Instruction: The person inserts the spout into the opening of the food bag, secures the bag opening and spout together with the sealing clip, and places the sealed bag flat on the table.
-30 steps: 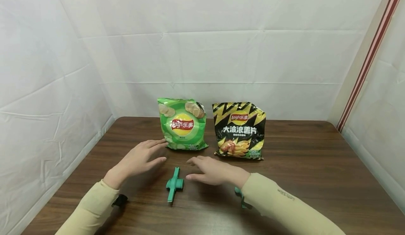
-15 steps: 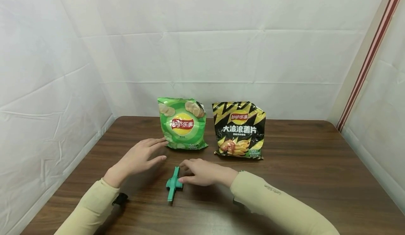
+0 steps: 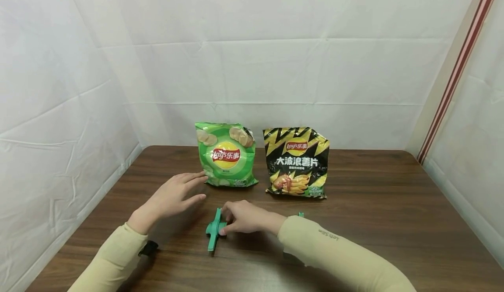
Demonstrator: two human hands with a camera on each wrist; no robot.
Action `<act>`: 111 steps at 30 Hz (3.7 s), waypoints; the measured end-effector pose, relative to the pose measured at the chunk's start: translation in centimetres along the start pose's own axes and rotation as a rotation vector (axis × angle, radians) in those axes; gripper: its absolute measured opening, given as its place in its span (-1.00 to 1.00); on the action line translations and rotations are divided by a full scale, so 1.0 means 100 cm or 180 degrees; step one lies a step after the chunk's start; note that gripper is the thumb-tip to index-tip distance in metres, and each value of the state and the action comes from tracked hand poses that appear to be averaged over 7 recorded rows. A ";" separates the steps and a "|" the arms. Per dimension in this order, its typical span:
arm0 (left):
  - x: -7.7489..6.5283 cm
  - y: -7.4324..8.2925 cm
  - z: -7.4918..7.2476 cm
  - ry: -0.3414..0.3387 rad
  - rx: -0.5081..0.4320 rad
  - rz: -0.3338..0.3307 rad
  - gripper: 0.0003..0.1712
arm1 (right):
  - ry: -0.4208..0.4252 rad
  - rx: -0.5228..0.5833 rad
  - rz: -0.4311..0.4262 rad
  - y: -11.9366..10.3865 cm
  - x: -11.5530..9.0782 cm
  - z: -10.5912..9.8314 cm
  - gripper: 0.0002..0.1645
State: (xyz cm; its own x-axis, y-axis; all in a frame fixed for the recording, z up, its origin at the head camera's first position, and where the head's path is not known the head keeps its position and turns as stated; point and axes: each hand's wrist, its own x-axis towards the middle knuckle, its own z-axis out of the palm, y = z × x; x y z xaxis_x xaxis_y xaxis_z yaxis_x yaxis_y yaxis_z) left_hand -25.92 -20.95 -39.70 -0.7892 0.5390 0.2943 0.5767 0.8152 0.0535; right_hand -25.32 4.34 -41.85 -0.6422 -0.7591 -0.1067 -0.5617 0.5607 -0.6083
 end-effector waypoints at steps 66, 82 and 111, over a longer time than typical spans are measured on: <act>0.003 0.000 -0.007 0.0089 -0.0395 -0.0005 -0.42 | 0.0584 0.1256 0.0584 -0.008 -0.008 -0.013 -0.69; 0.007 0.002 -0.013 0.0077 -0.0834 -0.0002 -0.43 | 0.0671 0.1347 0.0381 -0.009 -0.010 -0.027 -0.68; 0.016 0.018 -0.023 0.0180 -0.1547 0.0253 -0.61 | 0.0982 0.1327 0.0376 -0.013 -0.019 -0.067 -0.64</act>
State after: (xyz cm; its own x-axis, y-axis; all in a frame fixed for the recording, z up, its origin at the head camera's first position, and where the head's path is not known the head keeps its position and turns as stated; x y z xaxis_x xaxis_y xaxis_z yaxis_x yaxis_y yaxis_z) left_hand -25.66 -19.14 -36.94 -0.7338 0.5723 0.3661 0.6770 0.5715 0.4638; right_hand -26.86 7.32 -35.58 -0.8475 -0.5308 0.0047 -0.2616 0.4099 -0.8738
